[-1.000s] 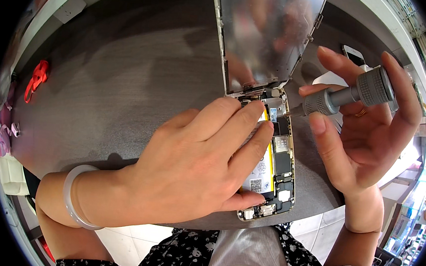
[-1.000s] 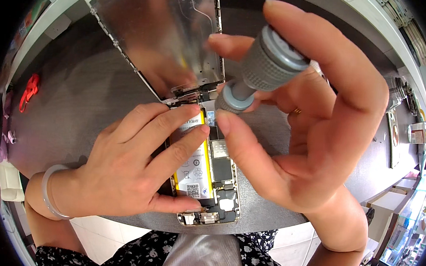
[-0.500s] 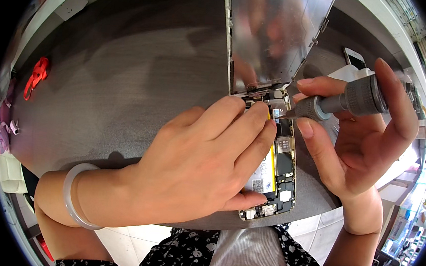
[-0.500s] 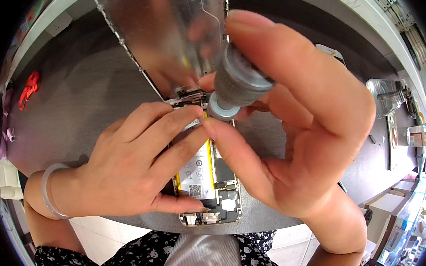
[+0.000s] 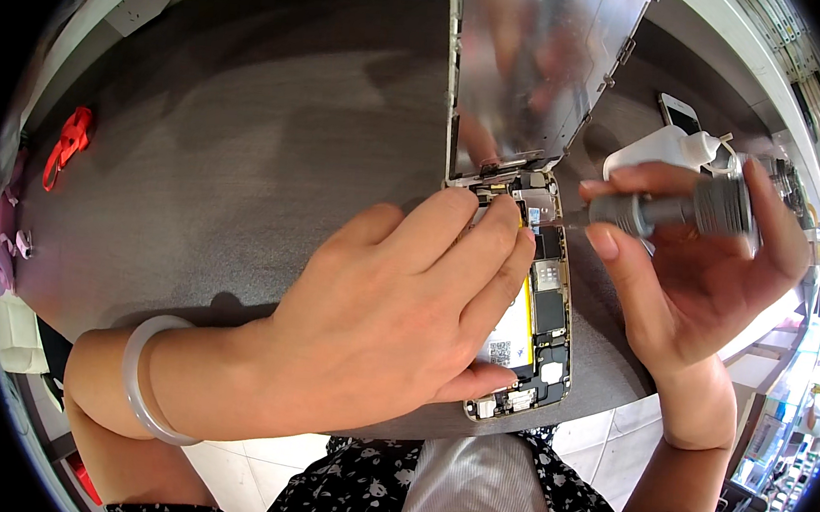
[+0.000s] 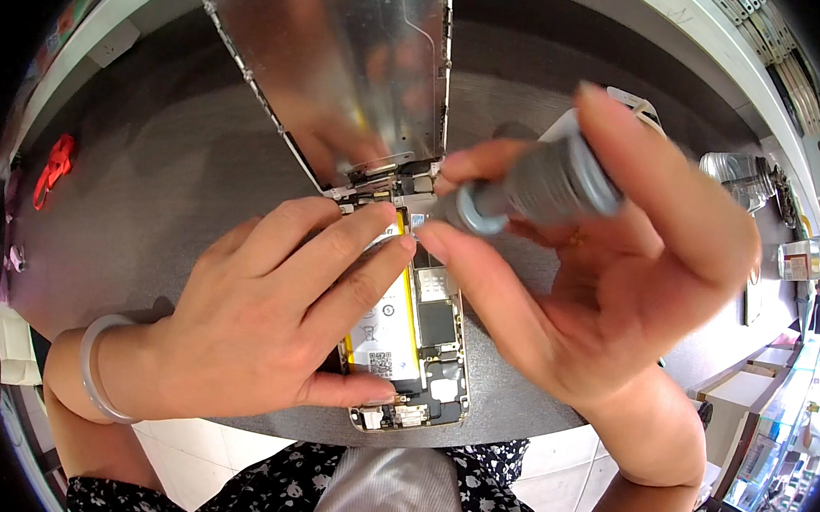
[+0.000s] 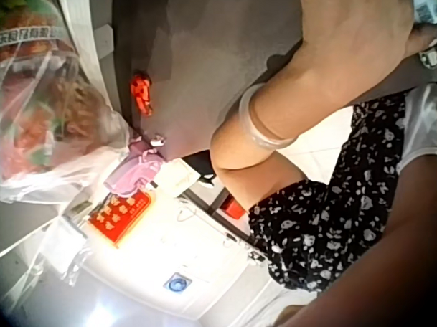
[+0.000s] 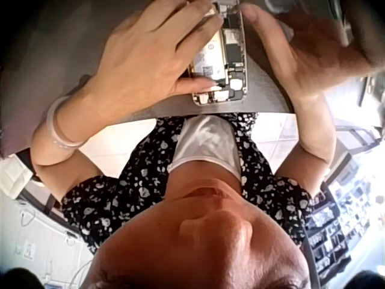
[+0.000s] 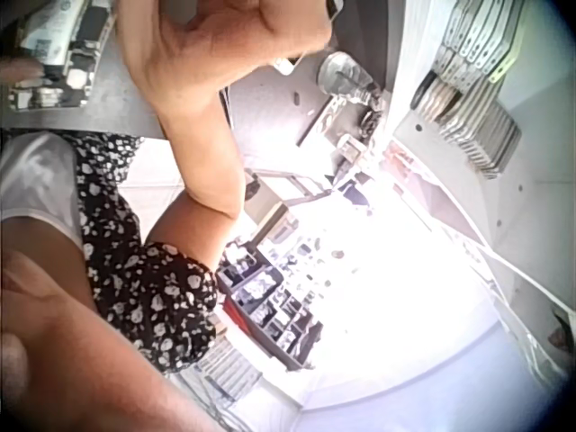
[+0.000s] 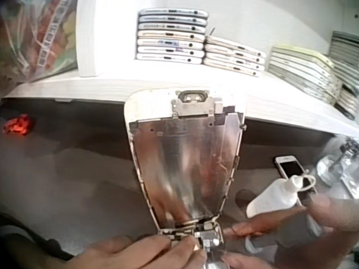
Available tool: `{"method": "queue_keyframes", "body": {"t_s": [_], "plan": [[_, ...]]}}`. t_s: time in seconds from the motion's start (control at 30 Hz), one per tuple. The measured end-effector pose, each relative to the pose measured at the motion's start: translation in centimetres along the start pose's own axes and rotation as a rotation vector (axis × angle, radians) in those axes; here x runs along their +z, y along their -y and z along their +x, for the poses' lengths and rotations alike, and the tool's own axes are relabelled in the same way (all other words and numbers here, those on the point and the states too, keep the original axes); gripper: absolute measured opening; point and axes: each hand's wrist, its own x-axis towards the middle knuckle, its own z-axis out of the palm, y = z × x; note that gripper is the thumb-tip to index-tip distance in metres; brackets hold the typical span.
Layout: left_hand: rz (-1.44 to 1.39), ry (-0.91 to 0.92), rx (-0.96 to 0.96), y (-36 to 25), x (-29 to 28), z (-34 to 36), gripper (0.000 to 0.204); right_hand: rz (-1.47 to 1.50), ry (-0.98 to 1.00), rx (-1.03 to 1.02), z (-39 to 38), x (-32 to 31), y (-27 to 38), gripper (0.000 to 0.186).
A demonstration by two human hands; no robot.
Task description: The person repairs a disassembled smartphone at a workbench. They use a precision screwdriver to remove screws from the internal frame, then use tweezers to carefully lift and remove the battery. The person also applies a liquid from a small bottle to the internal components.
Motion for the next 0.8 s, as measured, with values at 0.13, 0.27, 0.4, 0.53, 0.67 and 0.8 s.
{"method": "queue_keyframes", "body": {"t_s": [0.13,0.27,0.4,0.53,0.67,0.8], "plan": [[-0.001,0.010,0.003,-0.2,-0.2,0.0,0.074,0.074,0.066,-0.031,-1.1,-1.2,0.4,0.068],[-0.008,-0.004,0.005,-0.2,0.0,0.1,0.074,0.094,0.142,-0.016,-0.8,-1.5,1.1,0.060],[-0.021,-0.009,0.001,-0.4,0.0,0.3,0.073,0.057,0.180,-0.080,-0.8,-1.6,1.0,0.051],[-0.015,-0.001,-0.016,-0.4,-0.1,0.3,0.074,-0.016,0.235,-0.121,-0.4,-1.8,1.4,0.045],[-0.012,0.007,-0.013,-0.4,0.0,0.3,0.074,0.064,0.191,-0.141,-0.3,-2.4,0.3,0.048],[-0.002,0.001,-0.010,-0.4,0.1,0.1,0.074,0.014,0.148,0.009,-0.7,-2.6,1.1,0.059]]}}
